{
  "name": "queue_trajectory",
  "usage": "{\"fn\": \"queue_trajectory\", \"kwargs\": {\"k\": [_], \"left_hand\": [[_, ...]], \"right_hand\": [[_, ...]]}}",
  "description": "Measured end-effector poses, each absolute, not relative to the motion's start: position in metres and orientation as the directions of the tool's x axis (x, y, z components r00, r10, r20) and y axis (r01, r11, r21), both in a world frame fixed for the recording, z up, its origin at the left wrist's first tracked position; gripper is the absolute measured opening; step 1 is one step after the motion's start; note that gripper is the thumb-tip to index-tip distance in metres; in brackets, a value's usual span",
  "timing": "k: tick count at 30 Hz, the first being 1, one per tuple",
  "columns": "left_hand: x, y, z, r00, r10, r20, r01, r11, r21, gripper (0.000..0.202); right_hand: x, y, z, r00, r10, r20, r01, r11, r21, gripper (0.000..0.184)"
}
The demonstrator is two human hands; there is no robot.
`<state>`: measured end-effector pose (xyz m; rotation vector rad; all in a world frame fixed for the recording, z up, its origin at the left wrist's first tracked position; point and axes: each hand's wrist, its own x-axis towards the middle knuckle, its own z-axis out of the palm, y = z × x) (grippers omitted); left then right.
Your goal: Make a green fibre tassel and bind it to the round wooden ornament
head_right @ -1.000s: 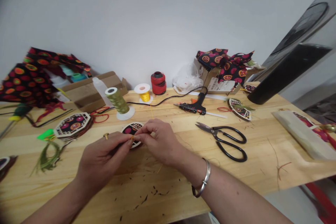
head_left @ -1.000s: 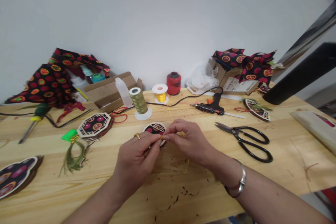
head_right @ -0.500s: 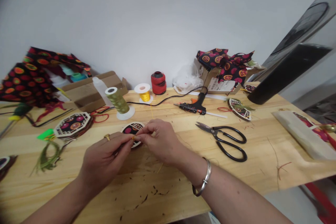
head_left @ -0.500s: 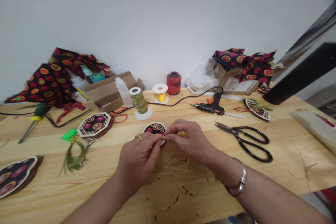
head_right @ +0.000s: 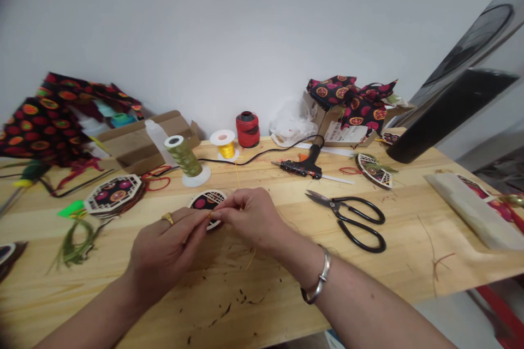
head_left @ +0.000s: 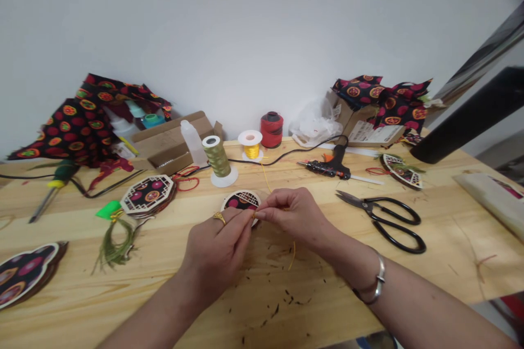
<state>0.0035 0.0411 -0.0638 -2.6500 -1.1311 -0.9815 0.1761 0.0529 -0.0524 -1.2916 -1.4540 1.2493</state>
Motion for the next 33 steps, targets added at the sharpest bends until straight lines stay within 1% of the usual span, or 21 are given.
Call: {"fn": "queue_trajectory", "kwargs": {"k": [2,4,6,8,11,18,21,24,27,33], "left_hand": [[0.004,0.041,-0.065,0.515,0.616,0.596,0.683,-0.715,0.149,0.017],[0.004,0.04,-0.065,0.507,0.625,0.594,0.688,-0.708,0.157,0.017],[0.005,0.04,-0.065,0.49,0.631,0.602,0.689,-0.703,0.176,0.017],[0.006,0.04,-0.064,0.469,0.639,0.609,0.684,-0.699,0.207,0.016],[0.008,0.041,-0.063,0.455,0.655,0.603,0.683,-0.692,0.235,0.015],[0.007,0.041,-0.064,0.444,0.683,0.58,0.709,-0.664,0.239,0.016],[0.008,0.04,-0.063,0.431,0.704,0.565,0.711,-0.65,0.269,0.016],[0.009,0.039,-0.06,0.403,0.753,0.52,0.706,-0.617,0.347,0.016],[0.01,0.039,-0.057,0.356,0.819,0.45,0.682,-0.557,0.474,0.016],[0.01,0.04,-0.052,0.242,0.938,0.247,0.578,-0.344,0.74,0.014]], "right_hand": [[0.176,0.052,-0.052,-0.149,0.989,-0.006,0.224,0.028,-0.974,0.002],[0.176,0.051,-0.052,-0.15,0.986,0.072,0.283,0.113,-0.952,0.003],[0.177,0.051,-0.052,-0.164,0.974,0.156,0.344,0.204,-0.917,0.005],[0.177,0.05,-0.052,-0.182,0.961,0.209,0.38,0.265,-0.886,0.006],[0.177,0.051,-0.052,-0.205,0.949,0.238,0.402,0.303,-0.864,0.007],[0.178,0.051,-0.049,-0.237,0.937,0.257,0.445,0.34,-0.828,0.008],[0.178,0.05,-0.049,-0.247,0.929,0.275,0.455,0.362,-0.814,0.007],[0.178,0.049,-0.05,-0.254,0.919,0.302,0.461,0.39,-0.797,0.007],[0.178,0.049,-0.052,-0.262,0.904,0.338,0.461,0.425,-0.779,0.007],[0.178,0.049,-0.054,-0.258,0.891,0.374,0.45,0.453,-0.77,0.008]]}}
